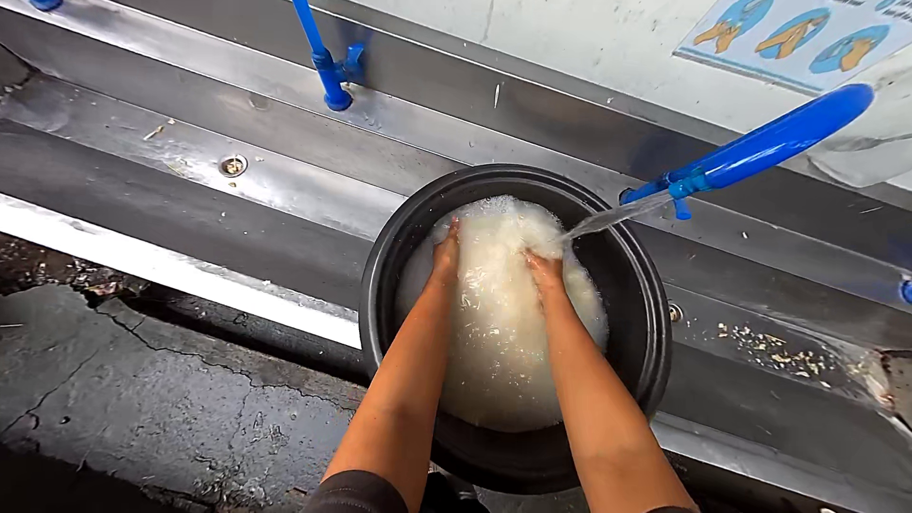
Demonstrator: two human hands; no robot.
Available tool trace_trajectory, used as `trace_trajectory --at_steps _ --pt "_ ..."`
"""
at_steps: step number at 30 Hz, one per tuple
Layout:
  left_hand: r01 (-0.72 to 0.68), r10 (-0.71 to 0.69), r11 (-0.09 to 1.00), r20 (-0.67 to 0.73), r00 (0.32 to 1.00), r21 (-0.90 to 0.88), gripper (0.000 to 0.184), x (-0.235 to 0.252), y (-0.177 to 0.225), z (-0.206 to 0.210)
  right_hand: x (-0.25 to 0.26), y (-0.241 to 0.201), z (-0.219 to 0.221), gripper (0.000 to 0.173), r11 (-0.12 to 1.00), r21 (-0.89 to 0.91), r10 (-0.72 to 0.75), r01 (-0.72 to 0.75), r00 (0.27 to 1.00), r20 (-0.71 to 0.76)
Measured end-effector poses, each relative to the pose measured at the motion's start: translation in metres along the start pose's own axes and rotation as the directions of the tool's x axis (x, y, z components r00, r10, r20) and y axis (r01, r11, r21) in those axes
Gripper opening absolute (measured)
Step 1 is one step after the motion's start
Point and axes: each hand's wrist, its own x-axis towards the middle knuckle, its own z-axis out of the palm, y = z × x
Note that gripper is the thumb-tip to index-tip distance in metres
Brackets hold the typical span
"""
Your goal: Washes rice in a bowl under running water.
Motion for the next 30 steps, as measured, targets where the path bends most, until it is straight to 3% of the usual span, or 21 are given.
trace_trajectory --at_steps 2,4,7,9,14,18,20,22,25,27,30 --pt "-0.014 0.014 1.0 0.053 0.998 0.005 0.076 -0.004 0.0 0.007 -0.005 -0.011 0.008 0.068 0.999 0.023 0.025 -0.027 0.998 0.06" --pt "-0.038 0.038 0.999 0.118 0.992 -0.005 0.069 -0.009 -0.004 0.011 -0.013 -0.02 0.017 0.079 0.996 0.084 0.011 -0.021 0.994 0.112" --pt "-0.106 0.114 0.993 0.243 0.963 -0.045 0.048 -0.02 -0.012 0.014 -0.035 -0.023 0.027 0.084 0.994 0.074 0.07 -0.085 0.98 0.185" --pt "-0.102 0.096 0.995 0.245 0.965 0.01 0.051 -0.042 -0.006 0.014 -0.049 -0.024 0.032 0.071 0.995 0.058 0.07 -0.086 0.97 0.234" --pt "-0.133 0.131 0.991 0.171 0.977 0.003 0.035 -0.051 -0.023 0.02 -0.065 -0.03 0.035 0.047 0.994 -0.043 -0.089 0.097 0.983 0.159" --pt "-0.205 0.163 0.946 0.18 0.97 0.252 0.035 -0.062 -0.016 0.015 -0.071 -0.047 0.025 0.027 0.938 -0.313 -0.11 0.148 0.985 0.135" --pt "-0.186 0.124 0.854 0.157 0.98 0.486 0.047 -0.07 -0.003 0.009 -0.069 -0.055 0.014 0.033 0.839 -0.531 -0.067 0.118 0.991 0.115" --pt "-0.192 0.169 0.735 0.099 0.981 0.651 0.056 -0.076 0.013 -0.001 -0.061 -0.052 -0.004 0.036 0.724 -0.682 -0.08 0.1 0.995 0.06" --pt "-0.23 0.264 0.636 0.073 0.962 0.737 0.061 -0.07 0.018 -0.023 -0.039 -0.024 -0.039 0.045 0.673 -0.737 -0.096 0.059 0.995 -0.008" --pt "-0.175 0.229 0.668 0.024 0.973 0.723 0.068 -0.063 0.006 -0.037 -0.033 0.001 -0.057 0.062 0.71 -0.702 -0.012 -0.053 0.996 -0.088" --pt "0.045 0.042 0.828 -0.142 0.989 0.559 0.06 -0.067 -0.016 -0.04 -0.054 0.021 -0.058 0.072 0.886 -0.391 0.197 -0.251 0.965 -0.172"
